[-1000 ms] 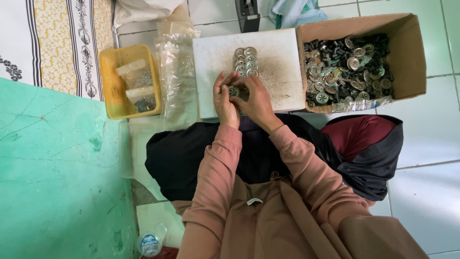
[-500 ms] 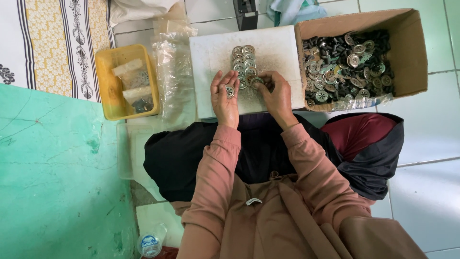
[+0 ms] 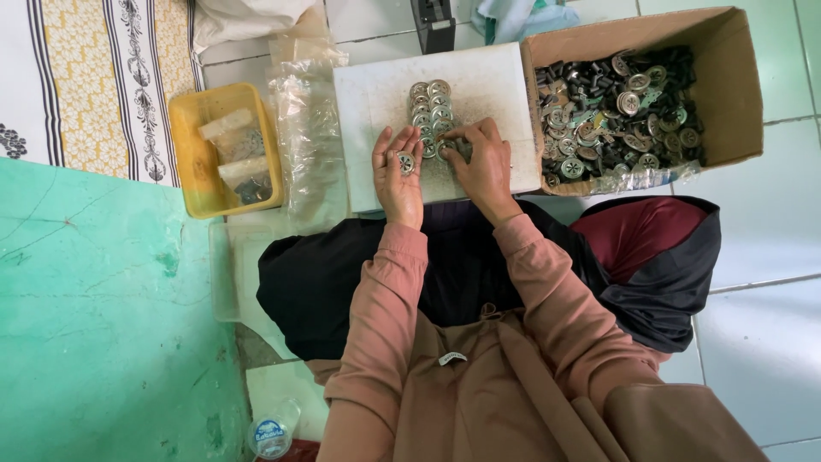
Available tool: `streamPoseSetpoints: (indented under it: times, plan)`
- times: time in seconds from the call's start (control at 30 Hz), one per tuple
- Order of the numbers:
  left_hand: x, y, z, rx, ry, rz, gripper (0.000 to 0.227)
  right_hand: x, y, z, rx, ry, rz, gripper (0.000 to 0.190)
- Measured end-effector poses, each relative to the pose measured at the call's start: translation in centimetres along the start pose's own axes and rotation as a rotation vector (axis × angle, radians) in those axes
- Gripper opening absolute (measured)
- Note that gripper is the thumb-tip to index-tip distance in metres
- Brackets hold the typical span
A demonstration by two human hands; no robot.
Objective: The person sorts metal buttons from a cardboard box, arranges them in rows on a white board, and then places them into a small plastic bag. The person seals the bag and places it into a yellow container.
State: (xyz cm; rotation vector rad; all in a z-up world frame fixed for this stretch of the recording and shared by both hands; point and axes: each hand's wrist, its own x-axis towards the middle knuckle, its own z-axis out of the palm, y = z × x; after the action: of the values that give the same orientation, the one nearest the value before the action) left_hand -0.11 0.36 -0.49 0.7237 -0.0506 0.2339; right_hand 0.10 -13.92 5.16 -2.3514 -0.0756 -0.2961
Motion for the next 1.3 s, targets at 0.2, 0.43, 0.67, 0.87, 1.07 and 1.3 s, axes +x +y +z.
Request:
streamPoseSetpoints:
  times: [0.2,0.43,0.67,0.87,1.07,1.3]
  plan:
    - [-0.1,0.2,0.5,-0.003,0.009,0.018,0.036,-0.6,-1.3,0.8,0.150,0.043,-0.026,0.014]
    - [-0.2,0.7,1.1,0.005,-0.034,0.055,0.037,-1.0,-3.1,4.0,0.112,-0.020,-0.041,0.032]
    - [-0.2,-0.4,-0.1,-0.076,-0.035,0.070,0.036,-0.3,-4.2,2.2,0.293,-0.076,0.199,0.018]
    - [-0.4,-0.3,-0.4,-0.063,0.041,0.098,0.035,-0.2,-2.4,0.3,0.332,-0.004,0.133,0.012]
    - [-0.7,-0.3,-0.7,0.000,0.079,0.121,0.034,-0.4,-1.2,1.4,0.072,-0.004,0.032,0.015]
    - [-0.6,0.0,-0.7,0.010,0.045,0.114,0.035,0.3,-2.4,1.7,-0.257,0.090,-0.257,0.013]
